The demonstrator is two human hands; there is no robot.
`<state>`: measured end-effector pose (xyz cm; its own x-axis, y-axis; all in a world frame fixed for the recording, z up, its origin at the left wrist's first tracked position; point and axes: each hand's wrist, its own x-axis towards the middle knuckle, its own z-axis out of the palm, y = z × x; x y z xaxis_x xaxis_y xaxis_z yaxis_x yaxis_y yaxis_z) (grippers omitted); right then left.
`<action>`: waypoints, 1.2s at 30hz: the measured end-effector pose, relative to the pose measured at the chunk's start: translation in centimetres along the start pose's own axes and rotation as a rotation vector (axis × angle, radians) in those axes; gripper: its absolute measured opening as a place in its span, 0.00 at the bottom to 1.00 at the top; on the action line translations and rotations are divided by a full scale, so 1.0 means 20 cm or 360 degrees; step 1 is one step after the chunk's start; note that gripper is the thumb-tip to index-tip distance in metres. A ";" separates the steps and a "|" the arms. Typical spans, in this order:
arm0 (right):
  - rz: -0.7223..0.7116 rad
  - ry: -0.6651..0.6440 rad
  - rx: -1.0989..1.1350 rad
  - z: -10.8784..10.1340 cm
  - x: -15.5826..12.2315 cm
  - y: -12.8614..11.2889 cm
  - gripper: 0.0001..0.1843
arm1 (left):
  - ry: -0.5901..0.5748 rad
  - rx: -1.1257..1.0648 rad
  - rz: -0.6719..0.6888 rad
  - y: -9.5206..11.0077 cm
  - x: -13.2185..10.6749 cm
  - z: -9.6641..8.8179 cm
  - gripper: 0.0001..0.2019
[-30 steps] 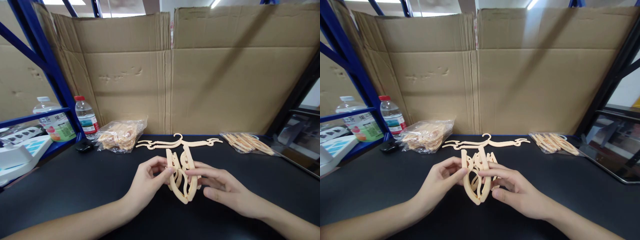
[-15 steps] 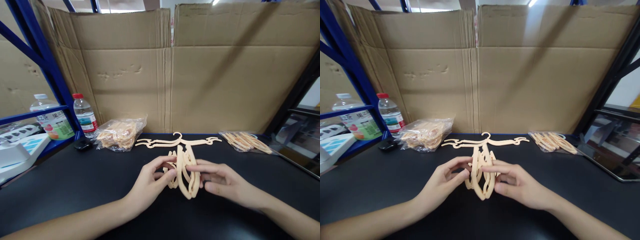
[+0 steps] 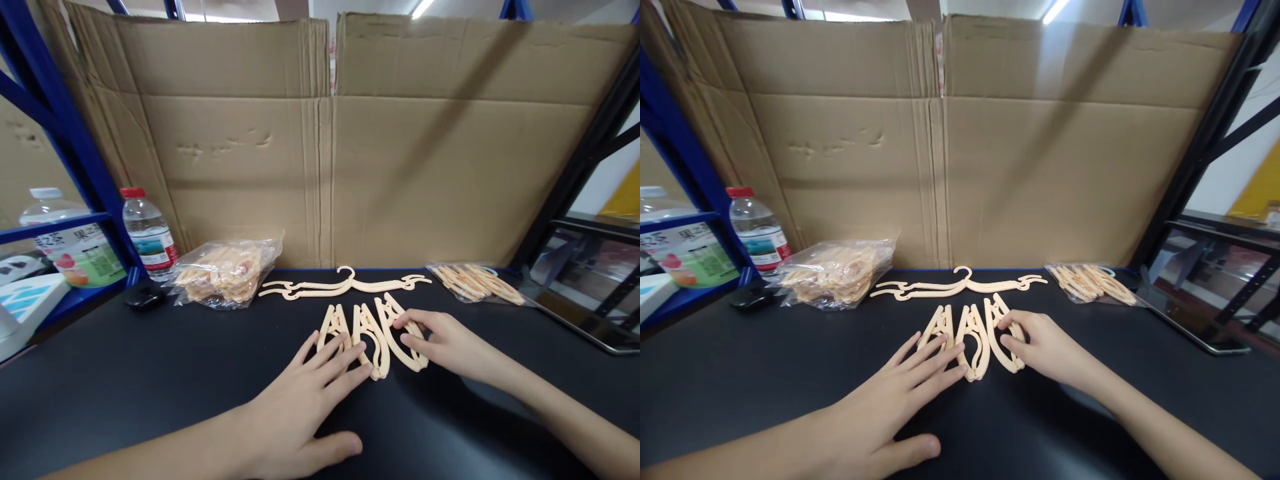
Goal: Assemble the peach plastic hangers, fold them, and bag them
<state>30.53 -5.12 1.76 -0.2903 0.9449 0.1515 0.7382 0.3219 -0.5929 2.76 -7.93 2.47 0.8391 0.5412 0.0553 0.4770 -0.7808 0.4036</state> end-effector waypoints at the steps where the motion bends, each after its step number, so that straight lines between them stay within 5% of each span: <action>1: -0.0003 -0.0027 -0.0066 0.00 -0.01 -0.02 0.10 | -0.0020 0.0030 0.0013 0.01 0.00 -0.01 0.34; 15: -0.0231 -0.0221 -0.0163 0.01 -0.09 -0.06 0.21 | -0.0115 0.0135 0.0030 0.01 -0.02 -0.02 0.33; 24: -0.0434 -0.0236 -0.0173 0.07 -0.04 -0.03 0.19 | -0.0065 0.0199 0.0013 -0.10 -0.02 -0.06 0.33; 36: -0.0569 -0.0133 -0.0340 0.07 -0.03 -0.05 0.17 | -0.0033 0.0269 -0.0011 -0.12 -0.02 -0.03 0.34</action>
<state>29.15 -6.19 1.19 -0.5928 0.7661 0.2483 0.6891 0.6421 -0.3360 1.18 -6.07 2.07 0.8399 0.5416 0.0333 0.5186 -0.8193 0.2447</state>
